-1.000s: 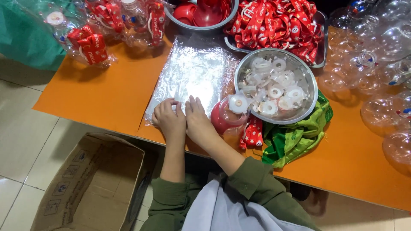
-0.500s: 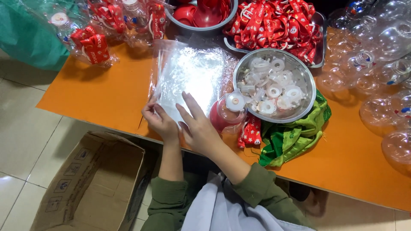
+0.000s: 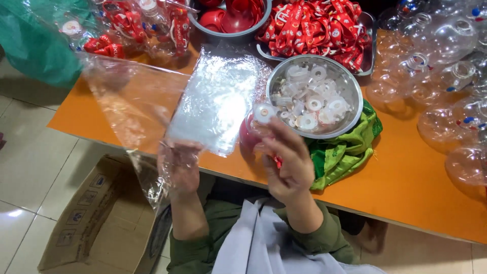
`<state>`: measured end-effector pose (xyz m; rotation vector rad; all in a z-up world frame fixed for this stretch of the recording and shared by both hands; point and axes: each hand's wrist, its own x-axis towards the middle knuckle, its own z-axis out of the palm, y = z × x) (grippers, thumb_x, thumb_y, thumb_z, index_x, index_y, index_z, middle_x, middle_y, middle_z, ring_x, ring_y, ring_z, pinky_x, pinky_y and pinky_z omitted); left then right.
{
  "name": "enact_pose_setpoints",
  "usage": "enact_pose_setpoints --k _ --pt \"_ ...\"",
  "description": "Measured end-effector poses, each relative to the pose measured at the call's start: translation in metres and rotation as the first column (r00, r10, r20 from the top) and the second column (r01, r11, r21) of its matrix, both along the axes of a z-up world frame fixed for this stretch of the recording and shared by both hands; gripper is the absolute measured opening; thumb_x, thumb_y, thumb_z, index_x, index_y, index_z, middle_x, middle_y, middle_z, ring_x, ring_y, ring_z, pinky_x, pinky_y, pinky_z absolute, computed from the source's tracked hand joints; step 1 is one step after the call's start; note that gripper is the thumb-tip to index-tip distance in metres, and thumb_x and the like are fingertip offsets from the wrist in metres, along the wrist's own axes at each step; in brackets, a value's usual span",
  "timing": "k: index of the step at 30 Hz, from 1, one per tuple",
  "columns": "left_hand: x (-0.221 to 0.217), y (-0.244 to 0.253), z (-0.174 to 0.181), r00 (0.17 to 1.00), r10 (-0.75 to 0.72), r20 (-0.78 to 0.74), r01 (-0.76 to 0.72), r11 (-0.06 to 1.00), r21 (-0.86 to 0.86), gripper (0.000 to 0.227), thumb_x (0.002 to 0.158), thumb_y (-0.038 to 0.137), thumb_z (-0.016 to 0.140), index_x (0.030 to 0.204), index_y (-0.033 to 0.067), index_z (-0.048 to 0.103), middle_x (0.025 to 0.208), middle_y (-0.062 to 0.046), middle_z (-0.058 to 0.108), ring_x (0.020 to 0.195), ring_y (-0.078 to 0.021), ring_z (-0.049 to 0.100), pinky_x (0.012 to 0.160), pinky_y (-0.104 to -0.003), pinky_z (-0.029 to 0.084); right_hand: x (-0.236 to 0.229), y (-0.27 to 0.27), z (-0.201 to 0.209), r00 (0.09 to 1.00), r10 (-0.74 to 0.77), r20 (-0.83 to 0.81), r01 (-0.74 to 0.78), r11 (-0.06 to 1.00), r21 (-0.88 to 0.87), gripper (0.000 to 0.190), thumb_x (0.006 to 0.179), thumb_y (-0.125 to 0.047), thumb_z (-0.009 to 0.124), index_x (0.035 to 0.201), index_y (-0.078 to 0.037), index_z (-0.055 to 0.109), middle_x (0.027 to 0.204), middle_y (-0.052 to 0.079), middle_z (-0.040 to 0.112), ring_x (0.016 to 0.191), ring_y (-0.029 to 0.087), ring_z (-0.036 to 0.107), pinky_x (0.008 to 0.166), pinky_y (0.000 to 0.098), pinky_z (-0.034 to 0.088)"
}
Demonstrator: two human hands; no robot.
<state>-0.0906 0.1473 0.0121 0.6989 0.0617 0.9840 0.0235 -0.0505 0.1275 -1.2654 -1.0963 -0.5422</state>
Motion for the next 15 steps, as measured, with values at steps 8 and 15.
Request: enact_pose_setpoints --k 8,15 --pt "0.006 -0.052 0.014 0.909 -0.379 -0.175 0.405 0.902 0.151 0.013 0.106 0.023 0.051 0.106 0.0105 0.047 0.092 -0.033 0.073 0.091 -0.0407 0.077 0.089 -0.055 0.057 0.019 -0.047 -0.04 0.906 0.052 -0.421 0.043 0.976 0.214 0.046 0.089 0.005 0.073 0.13 0.009 0.053 0.105 0.03 0.066 0.079 0.033 0.073 0.06 0.038 0.064" --pt "0.025 -0.069 0.034 0.609 -0.739 -0.288 0.791 0.591 0.156 0.085 0.099 0.075 0.022 0.14 0.0099 0.057 0.135 -0.026 0.064 0.122 -0.0379 0.064 0.106 -0.053 0.044 0.054 -0.091 -0.06 0.814 0.086 -0.574 0.101 0.953 0.285 0.028 0.089 0.007 0.075 0.115 0.008 0.064 0.09 0.023 0.072 0.067 0.021 0.068 0.052 0.0314 0.058"
